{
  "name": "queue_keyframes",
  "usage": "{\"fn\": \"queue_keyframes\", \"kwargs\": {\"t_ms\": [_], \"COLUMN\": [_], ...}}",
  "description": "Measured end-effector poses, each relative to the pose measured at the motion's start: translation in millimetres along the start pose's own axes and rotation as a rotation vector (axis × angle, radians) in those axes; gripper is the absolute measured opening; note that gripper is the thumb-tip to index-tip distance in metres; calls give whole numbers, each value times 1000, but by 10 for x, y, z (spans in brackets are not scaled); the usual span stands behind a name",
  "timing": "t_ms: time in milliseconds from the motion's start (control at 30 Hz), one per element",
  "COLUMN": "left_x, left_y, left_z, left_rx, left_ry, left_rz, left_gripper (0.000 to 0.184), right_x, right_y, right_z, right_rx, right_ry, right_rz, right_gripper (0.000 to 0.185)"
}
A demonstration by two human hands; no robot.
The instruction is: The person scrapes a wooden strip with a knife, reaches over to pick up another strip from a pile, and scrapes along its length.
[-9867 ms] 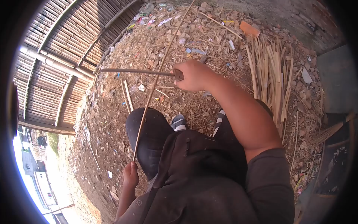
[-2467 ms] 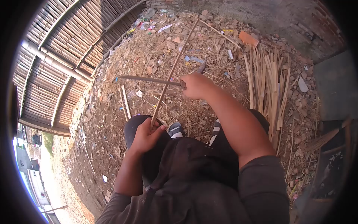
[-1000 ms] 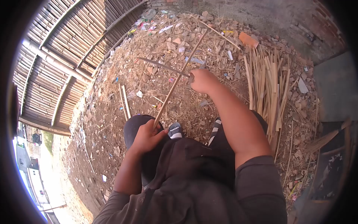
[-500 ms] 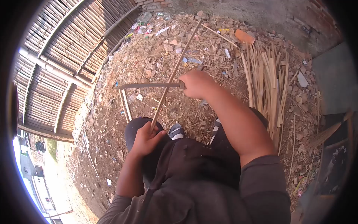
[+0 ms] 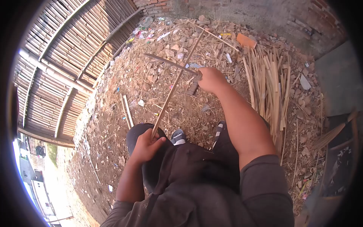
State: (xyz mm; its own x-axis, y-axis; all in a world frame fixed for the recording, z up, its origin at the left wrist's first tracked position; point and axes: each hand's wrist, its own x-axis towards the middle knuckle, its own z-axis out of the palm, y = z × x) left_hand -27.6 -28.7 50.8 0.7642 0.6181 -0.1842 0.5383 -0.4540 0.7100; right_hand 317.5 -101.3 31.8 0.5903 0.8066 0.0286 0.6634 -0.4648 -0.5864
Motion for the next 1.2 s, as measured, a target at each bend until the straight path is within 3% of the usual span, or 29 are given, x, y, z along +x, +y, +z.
{"fn": "queue_keyframes", "kwargs": {"t_ms": [133, 233, 333, 467, 567, 600, 700, 900, 1000, 1100, 1200], "left_x": [-30, -81, -196, -359, -463, -480, -472, 71, 270, 404, 482], "left_y": [-38, 32, -16, -81, -139, -123, 9, -21, 239, 164, -101], "left_z": [-2, -46, -56, -39, -36, -51, -205, 92, 143, 155, 128], "left_rx": [-58, -12, 73, 129, 179, 195, 215, -201, -639, -710, -918], "left_ry": [3, -29, -29, 25, 39, 40, -217, -38, -317, -318, -378], "left_rz": [8, 3, 22, 5, 8, 15, -43, 327, -16, -118, -205], "left_gripper": [30, 29, 28, 28, 27, 27, 34, 39, 33, 22, 20], "right_x": [-27, -17, -65, -51, -98, -99, -85, -188, -231, -183, -222], "right_y": [-70, -70, -95, -66, -141, -141, -129, -317, -360, -257, -267], "right_z": [-39, -50, -200, -197, -267, -272, -273, -213, -218, -92, -267], "right_rx": [51, 264, 769, 1161, 1237, 1229, 1196, 1112, 950, 738, 231], "right_ry": [8, 25, -217, -202, -165, -162, -174, -315, -380, -100, -41], "right_rz": [-112, -138, -51, -219, -220, -226, -249, -251, -237, -374, -299], "right_gripper": [42, 35, 21, 12, 16, 19, 27, 28, 33, 34, 32]}}
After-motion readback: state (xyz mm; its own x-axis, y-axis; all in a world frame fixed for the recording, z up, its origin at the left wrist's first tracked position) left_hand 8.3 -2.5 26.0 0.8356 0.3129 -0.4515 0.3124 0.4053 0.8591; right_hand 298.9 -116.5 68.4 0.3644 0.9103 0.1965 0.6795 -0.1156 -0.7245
